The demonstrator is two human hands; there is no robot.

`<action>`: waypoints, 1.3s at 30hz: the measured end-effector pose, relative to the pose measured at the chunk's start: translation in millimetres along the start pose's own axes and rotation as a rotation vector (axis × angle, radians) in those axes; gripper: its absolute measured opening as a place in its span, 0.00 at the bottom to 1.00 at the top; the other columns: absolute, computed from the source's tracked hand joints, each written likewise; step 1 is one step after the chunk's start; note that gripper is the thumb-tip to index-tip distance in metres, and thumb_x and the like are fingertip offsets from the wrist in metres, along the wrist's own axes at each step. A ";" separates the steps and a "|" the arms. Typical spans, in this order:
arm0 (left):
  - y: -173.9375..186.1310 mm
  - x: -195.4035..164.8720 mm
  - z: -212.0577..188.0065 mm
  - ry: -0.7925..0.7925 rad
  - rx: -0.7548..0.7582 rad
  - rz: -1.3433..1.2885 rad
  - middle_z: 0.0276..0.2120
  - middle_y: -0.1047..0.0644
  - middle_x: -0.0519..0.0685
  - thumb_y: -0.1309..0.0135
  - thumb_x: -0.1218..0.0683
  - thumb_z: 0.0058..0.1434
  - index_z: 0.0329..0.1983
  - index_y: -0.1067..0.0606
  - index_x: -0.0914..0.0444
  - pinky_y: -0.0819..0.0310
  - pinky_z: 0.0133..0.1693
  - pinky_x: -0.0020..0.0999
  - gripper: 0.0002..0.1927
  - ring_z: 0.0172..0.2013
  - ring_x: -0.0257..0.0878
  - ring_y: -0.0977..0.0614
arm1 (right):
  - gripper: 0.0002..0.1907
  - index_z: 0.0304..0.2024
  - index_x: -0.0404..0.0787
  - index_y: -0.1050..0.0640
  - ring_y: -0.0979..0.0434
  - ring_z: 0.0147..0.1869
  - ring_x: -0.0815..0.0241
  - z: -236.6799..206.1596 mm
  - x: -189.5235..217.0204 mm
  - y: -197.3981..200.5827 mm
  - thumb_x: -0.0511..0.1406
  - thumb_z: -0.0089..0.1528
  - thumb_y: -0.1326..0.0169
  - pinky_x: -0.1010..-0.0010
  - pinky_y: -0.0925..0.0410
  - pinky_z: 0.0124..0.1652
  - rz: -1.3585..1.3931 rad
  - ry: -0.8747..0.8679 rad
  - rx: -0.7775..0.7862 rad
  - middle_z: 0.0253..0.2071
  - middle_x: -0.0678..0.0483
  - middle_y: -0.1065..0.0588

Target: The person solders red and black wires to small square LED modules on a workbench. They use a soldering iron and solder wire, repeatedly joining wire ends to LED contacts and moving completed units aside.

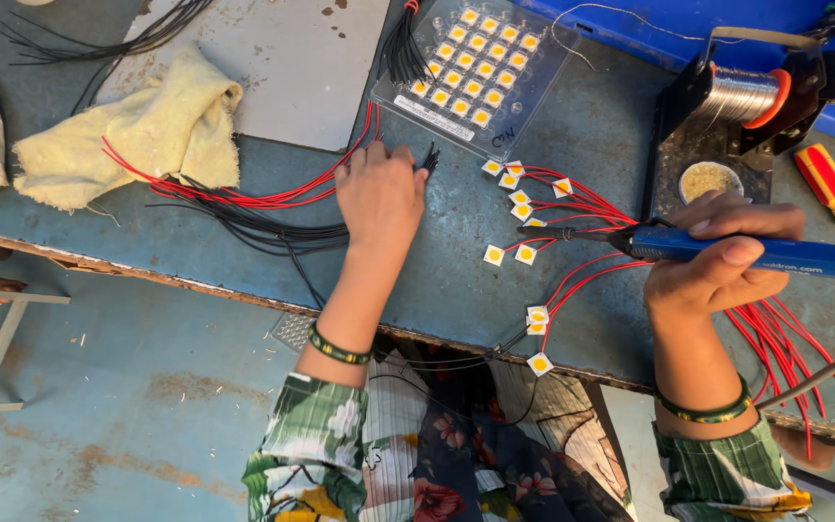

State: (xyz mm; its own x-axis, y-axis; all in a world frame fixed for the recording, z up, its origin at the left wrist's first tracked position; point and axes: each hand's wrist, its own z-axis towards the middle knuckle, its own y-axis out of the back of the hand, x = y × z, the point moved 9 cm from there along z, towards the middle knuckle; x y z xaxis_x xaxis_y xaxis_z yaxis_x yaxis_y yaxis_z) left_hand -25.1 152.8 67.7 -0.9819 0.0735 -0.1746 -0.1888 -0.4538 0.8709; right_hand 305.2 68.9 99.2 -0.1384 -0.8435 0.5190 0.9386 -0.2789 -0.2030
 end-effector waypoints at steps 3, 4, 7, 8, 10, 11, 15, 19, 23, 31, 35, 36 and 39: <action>-4.3 2.9 6.9 0.007 0.026 -0.012 0.35 0.23 0.48 0.36 0.49 0.56 0.34 0.22 0.58 0.32 0.44 0.49 0.10 0.42 0.46 0.21 | 0.28 0.41 0.35 0.36 0.35 0.23 0.61 0.2 0.9 0.3 0.53 0.73 0.48 0.73 0.41 0.25 0.007 -0.007 -0.010 0.27 0.51 0.36; -3.2 4.4 6.4 0.022 0.033 -0.068 0.34 0.23 0.48 0.36 0.50 0.56 0.33 0.22 0.58 0.32 0.44 0.50 0.09 0.41 0.47 0.21 | 0.28 0.41 0.35 0.36 0.35 0.23 0.61 0.5 1.8 0.5 0.53 0.73 0.48 0.73 0.41 0.25 0.009 -0.010 -0.016 0.27 0.51 0.35; 8.5 4.6 -2.8 0.012 0.046 -0.280 0.34 0.23 0.47 0.38 0.53 0.60 0.35 0.24 0.58 0.32 0.44 0.50 0.07 0.41 0.48 0.21 | 0.28 0.41 0.35 0.37 0.36 0.21 0.61 1.8 4.5 0.0 0.53 0.73 0.48 0.74 0.43 0.24 0.018 -0.006 -0.032 0.26 0.51 0.36; 13.2 2.0 -9.1 0.001 0.051 -0.361 0.34 0.23 0.47 0.39 0.54 0.62 0.36 0.24 0.59 0.32 0.44 0.49 0.06 0.41 0.48 0.22 | 0.28 0.41 0.35 0.37 0.36 0.21 0.62 2.2 5.4 -0.4 0.53 0.73 0.48 0.74 0.43 0.24 0.024 -0.008 -0.032 0.26 0.51 0.36; 21.4 -9.1 -24.4 -0.037 0.074 -0.551 0.35 0.22 0.46 0.42 0.55 0.63 0.38 0.25 0.59 0.30 0.45 0.45 0.05 0.41 0.47 0.21 | 0.28 0.41 0.35 0.37 0.37 0.21 0.62 3.3 6.8 -0.6 0.53 0.73 0.48 0.74 0.43 0.23 0.025 -0.009 -0.034 0.26 0.51 0.36; 25.8 -15.1 -33.2 -0.055 0.083 -0.644 0.35 0.22 0.46 0.43 0.55 0.64 0.39 0.25 0.58 0.29 0.45 0.43 0.04 0.41 0.46 0.21 | 0.27 0.41 0.35 0.37 0.37 0.21 0.62 3.8 7.5 -0.1 0.52 0.73 0.49 0.74 0.43 0.23 0.023 -0.006 -0.036 0.26 0.51 0.36; 40.3 -46.8 -71.7 -0.124 0.061 -0.647 0.35 0.24 0.47 0.42 0.55 0.65 0.42 0.24 0.58 0.31 0.43 0.44 0.04 0.40 0.47 0.22 | 0.27 0.41 0.34 0.38 0.37 0.21 0.62 5.6 6.7 1.3 0.52 0.74 0.49 0.73 0.42 0.22 0.014 0.003 -0.045 0.26 0.51 0.37; 42.5 -66.2 -97.8 -0.121 0.022 -0.607 0.37 0.25 0.45 0.40 0.52 0.64 0.40 0.23 0.55 0.34 0.41 0.43 0.05 0.40 0.44 0.23 | 0.27 0.41 0.34 0.37 0.36 0.22 0.61 5.9 2.9 2.1 0.51 0.75 0.50 0.73 0.41 0.23 0.013 -0.011 -0.032 0.26 0.51 0.38; 35.9 -69.8 -103.4 -0.127 0.011 -0.572 0.38 0.26 0.43 0.40 0.50 0.64 0.43 0.22 0.55 0.36 0.44 0.42 0.08 0.41 0.42 0.24 | 0.27 0.41 0.33 0.37 0.37 0.23 0.61 2.3 0.3 -2.4 0.51 0.75 0.51 0.72 0.41 0.24 0.002 -0.019 0.000 0.26 0.50 0.37; 26.5 -74.5 -108.7 -0.132 0.030 -0.464 0.39 0.28 0.42 0.41 0.53 0.66 0.44 0.22 0.55 0.40 0.50 0.45 0.05 0.42 0.40 0.25 | 0.25 0.41 0.34 0.37 0.33 0.24 0.61 -6.4 2.3 -15.3 0.49 0.75 0.50 0.74 0.38 0.25 -0.014 -0.037 0.144 0.27 0.50 0.34; 25.7 -74.6 -108.8 -0.129 0.028 -0.443 0.39 0.28 0.42 0.42 0.53 0.66 0.44 0.23 0.55 0.41 0.51 0.46 0.05 0.42 0.40 0.26 | 0.24 0.40 0.34 0.36 0.32 0.24 0.61 -10.7 1.9 -22.3 0.48 0.75 0.50 0.74 0.38 0.26 -0.053 -0.039 0.227 0.25 0.51 0.33; 25.5 -74.4 -108.6 -0.127 0.030 -0.443 0.39 0.28 0.42 0.42 0.53 0.66 0.44 0.23 0.55 0.41 0.51 0.46 0.05 0.42 0.40 0.25 | 0.24 0.40 0.34 0.35 0.32 0.24 0.61 -11.4 1.6 -23.4 0.48 0.75 0.50 0.74 0.38 0.26 -0.057 -0.039 0.236 0.25 0.51 0.33; 25.0 -74.6 -108.3 -0.124 0.036 -0.447 0.39 0.28 0.42 0.43 0.53 0.66 0.43 0.23 0.55 0.41 0.51 0.46 0.05 0.43 0.40 0.25 | 0.23 0.40 0.34 0.35 0.32 0.24 0.62 -12.4 0.6 -24.9 0.48 0.75 0.50 0.74 0.38 0.26 -0.069 -0.040 0.252 0.25 0.51 0.33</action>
State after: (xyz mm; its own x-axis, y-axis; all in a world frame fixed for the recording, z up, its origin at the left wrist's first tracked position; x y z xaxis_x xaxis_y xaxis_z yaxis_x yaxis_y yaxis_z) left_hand 45.1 39.8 52.7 -0.7980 0.3619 -0.4819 -0.5922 -0.3222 0.7386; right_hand 277.8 69.6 94.3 -0.1971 -0.8063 0.5577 0.9771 -0.2078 0.0449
